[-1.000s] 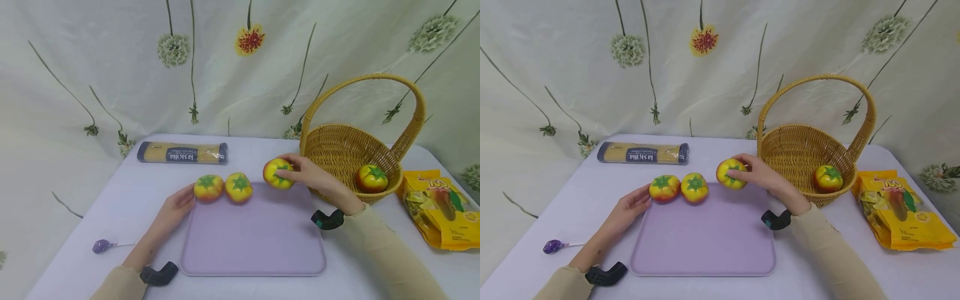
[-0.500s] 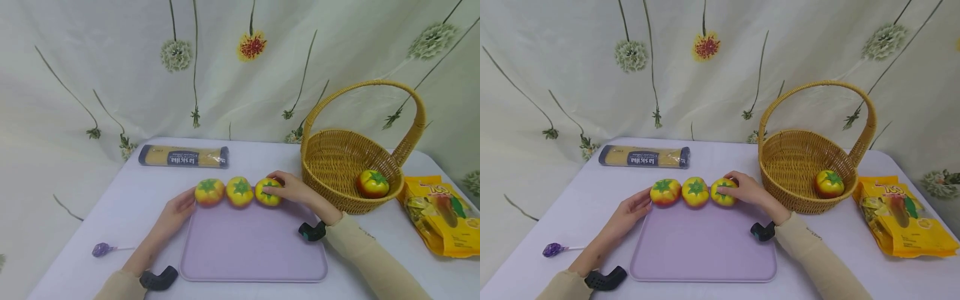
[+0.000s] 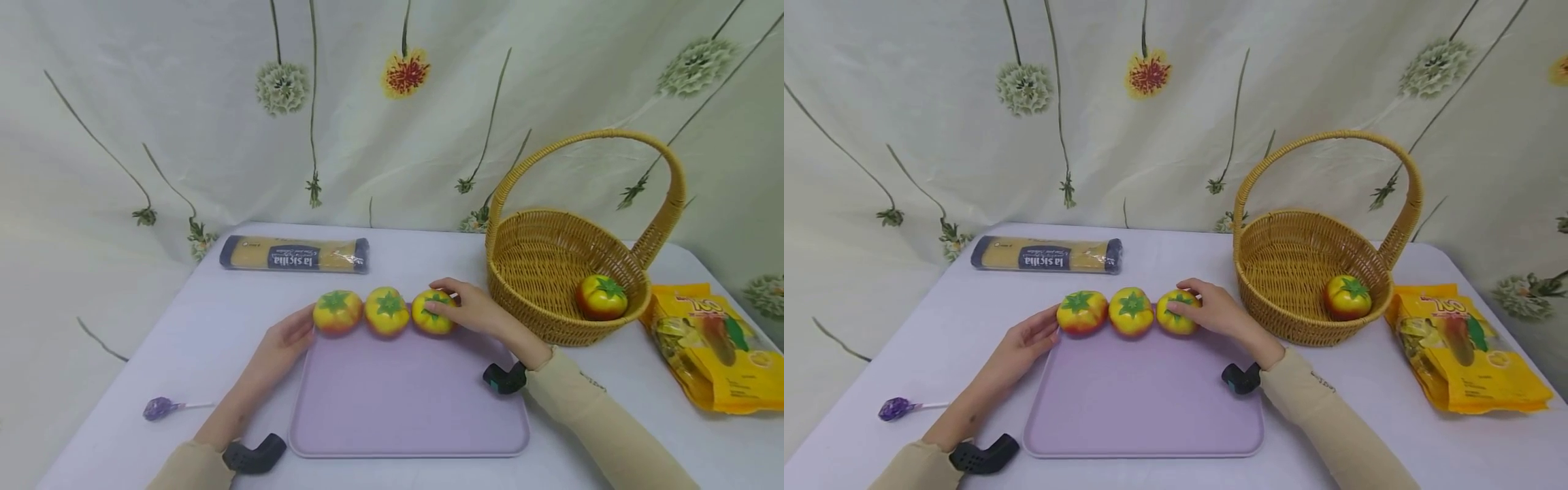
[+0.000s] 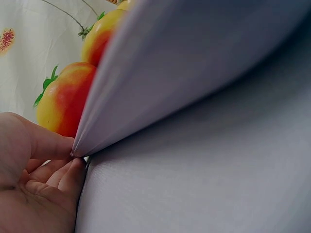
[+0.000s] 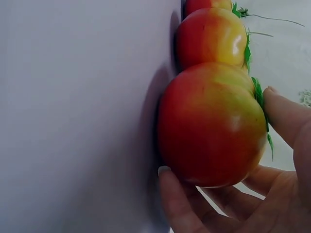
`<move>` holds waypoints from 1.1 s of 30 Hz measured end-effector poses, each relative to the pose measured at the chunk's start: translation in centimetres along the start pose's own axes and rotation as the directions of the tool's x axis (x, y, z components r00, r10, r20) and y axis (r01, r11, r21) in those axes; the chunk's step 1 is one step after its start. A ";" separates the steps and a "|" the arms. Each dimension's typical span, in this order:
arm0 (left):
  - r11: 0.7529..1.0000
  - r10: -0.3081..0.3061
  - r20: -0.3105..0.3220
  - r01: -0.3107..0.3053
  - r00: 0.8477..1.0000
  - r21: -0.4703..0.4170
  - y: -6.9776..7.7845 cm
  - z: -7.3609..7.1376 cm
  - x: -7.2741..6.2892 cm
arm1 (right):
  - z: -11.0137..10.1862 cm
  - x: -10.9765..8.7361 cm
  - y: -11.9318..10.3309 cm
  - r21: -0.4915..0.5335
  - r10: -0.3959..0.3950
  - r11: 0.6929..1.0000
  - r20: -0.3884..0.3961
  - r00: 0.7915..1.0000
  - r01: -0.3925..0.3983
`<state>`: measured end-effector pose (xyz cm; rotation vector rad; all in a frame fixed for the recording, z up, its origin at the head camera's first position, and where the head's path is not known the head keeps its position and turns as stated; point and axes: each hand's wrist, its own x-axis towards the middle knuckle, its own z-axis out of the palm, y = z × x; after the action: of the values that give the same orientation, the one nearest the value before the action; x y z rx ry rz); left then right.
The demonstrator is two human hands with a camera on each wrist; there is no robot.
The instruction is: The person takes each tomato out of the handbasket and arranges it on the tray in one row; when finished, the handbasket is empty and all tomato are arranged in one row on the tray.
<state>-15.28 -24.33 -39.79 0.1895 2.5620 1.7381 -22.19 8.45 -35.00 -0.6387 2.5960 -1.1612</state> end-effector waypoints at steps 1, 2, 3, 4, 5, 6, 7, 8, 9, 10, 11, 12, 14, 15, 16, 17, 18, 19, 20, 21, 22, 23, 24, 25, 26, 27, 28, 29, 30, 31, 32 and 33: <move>1.000 0.003 0.000 -0.003 1.000 0.001 0.0 0.0 0.0 | 0.0 0.0 0.0 -0.001 0.000 1.000 0.002 1.000 0.000; 1.000 0.004 0.001 -0.004 1.000 0.002 0.0 0.0 0.0 | -0.1 -0.1 0.0 0.001 -0.001 1.000 0.005 1.000 0.001; 1.000 0.004 0.002 -0.004 1.000 0.004 0.0 0.0 0.0 | -0.2 -0.1 0.0 0.001 -0.001 1.000 0.008 1.000 0.001; 1.000 0.005 0.002 -0.005 1.000 0.004 0.1 0.0 0.0 | -0.3 -0.1 0.0 0.000 -0.003 1.000 0.012 1.000 0.003; 1.000 0.003 0.001 -0.003 1.000 0.007 0.1 0.0 -0.1 | -0.4 -0.2 0.0 -0.005 -0.008 1.000 0.014 1.000 0.008; 1.000 0.003 0.001 -0.003 1.000 0.006 0.1 0.0 0.0 | -0.5 -0.3 0.0 -0.010 -0.015 1.000 0.015 1.000 0.015; 1.000 0.005 0.001 -0.005 1.000 0.001 0.1 0.0 0.0 | -0.7 -0.4 0.0 -0.021 -0.024 0.999 0.015 1.000 0.025; 1.000 0.004 0.001 -0.004 1.000 -0.003 0.1 0.1 0.0 | -0.9 -0.5 0.0 -0.034 -0.036 0.999 0.013 0.999 0.037; 1.000 0.004 0.002 -0.004 1.000 -0.007 0.1 0.1 0.0 | -1.1 -0.6 0.1 -0.052 -0.047 0.998 0.009 0.999 0.048; 1.000 0.003 0.003 -0.003 1.000 -0.010 0.1 0.1 0.1 | -1.4 -0.8 0.1 -0.069 -0.058 0.996 0.004 0.998 0.058; 1.000 0.001 0.003 -0.001 1.000 -0.011 0.1 0.1 0.1 | -1.7 -1.0 0.1 -0.086 -0.067 0.994 -0.003 0.998 0.066; 1.000 0.004 0.004 -0.004 1.000 -0.013 0.1 0.2 0.1 | -2.0 -1.2 0.1 -0.096 -0.076 0.993 -0.006 0.997 0.075; 1.000 0.001 0.004 -0.001 1.000 -0.009 0.1 0.2 0.1 | -2.7 -1.8 0.1 -0.103 -0.088 0.991 -0.015 0.996 0.086; 1.000 0.000 0.003 0.000 1.000 -0.003 0.1 0.1 0.1 | -3.2 -2.2 0.0 -0.101 -0.091 0.991 -0.019 0.996 0.089; 1.000 0.000 0.003 0.000 1.000 0.000 0.1 0.1 0.1 | -3.7 -2.6 0.0 -0.089 -0.091 0.992 -0.020 0.996 0.089; 1.000 0.002 0.003 -0.002 1.000 0.003 0.1 0.1 0.1 | -4.3 -3.0 0.0 -0.084 -0.095 0.992 -0.022 0.995 0.093; 1.000 0.004 0.002 -0.004 1.000 0.004 0.1 0.1 0.0 | -4.9 -3.4 -0.1 -0.073 -0.104 0.992 -0.021 0.994 0.102; 1.000 0.004 0.002 -0.004 1.000 0.004 0.2 0.1 0.0 | -5.6 -3.9 -0.1 -0.060 -0.106 0.993 -0.019 0.994 0.104; 1.000 0.007 0.002 -0.007 1.000 0.005 0.2 0.1 0.0 | -6.3 -4.4 -0.1 -0.049 -0.104 0.993 -0.019 0.994 0.103; 1.000 0.008 0.002 -0.008 1.000 0.003 0.2 0.1 0.0 | -7.1 -4.8 -0.1 -0.038 -0.107 0.994 -0.018 0.994 0.106; 1.000 0.012 0.004 -0.012 1.000 0.000 0.2 0.1 0.0 | -7.9 -5.3 0.0 -0.025 -0.109 0.994 -0.019 0.994 0.109; 1.000 0.014 0.005 -0.014 1.000 -0.002 0.2 0.1 0.0 | -8.8 -5.7 0.1 -0.016 -0.111 0.994 -0.023 0.994 0.111; 1.000 0.015 0.006 -0.015 1.000 -0.005 0.2 0.1 0.0 | -9.6 -6.1 0.3 0.001 -0.112 0.994 -0.026 0.993 0.112; 1.000 0.014 0.006 -0.014 1.000 -0.007 0.3 0.1 0.0 | -10.5 -6.5 0.5 0.017 -0.111 0.994 -0.036 0.993 0.111; 1.000 0.015 0.006 -0.015 1.000 -0.010 0.2 0.1 0.0 | -11.3 -6.8 0.7 0.032 -0.116 0.993 -0.050 0.992 0.118; 1.000 0.014 0.005 -0.014 1.000 -0.010 0.2 0.0 0.0 | -12.1 -7.2 1.0 0.047 -0.120 0.991 -0.066 0.991 0.123; 1.000 0.013 0.003 -0.013 1.000 -0.008 0.2 0.0 0.0 | -13.0 -7.5 1.3 0.066 -0.119 0.990 -0.081 0.990 0.124; 1.000 0.010 0.001 -0.010 1.000 -0.006 0.2 0.0 0.1 | -13.8 -7.8 1.6 0.085 -0.116 0.989 -0.097 0.988 0.125; 1.000 0.005 0.000 -0.005 1.000 -0.004 0.2 0.0 0.1 | -14.6 -8.1 2.1 0.107 -0.116 0.986 -0.112 0.987 0.128; 1.000 0.002 0.000 -0.002 1.000 -0.002 0.2 0.0 0.1 | -15.4 -8.4 2.5 0.119 -0.118 0.984 -0.126 0.985 0.133; 1.000 0.002 0.000 -0.002 1.000 0.000 0.1 0.0 0.1 | -16.1 -8.7 3.0 0.130 -0.099 0.984 -0.142 0.985 0.118; 1.000 -0.001 -0.001 0.001 1.000 0.004 0.1 0.0 0.1 | -16.8 -9.0 3.4 0.133 -0.076 0.986 -0.154 0.985 0.097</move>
<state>-15.36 -24.31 -39.68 0.1880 2.5658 1.7341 -21.57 25.70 -26.21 -0.6644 2.5984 -1.4560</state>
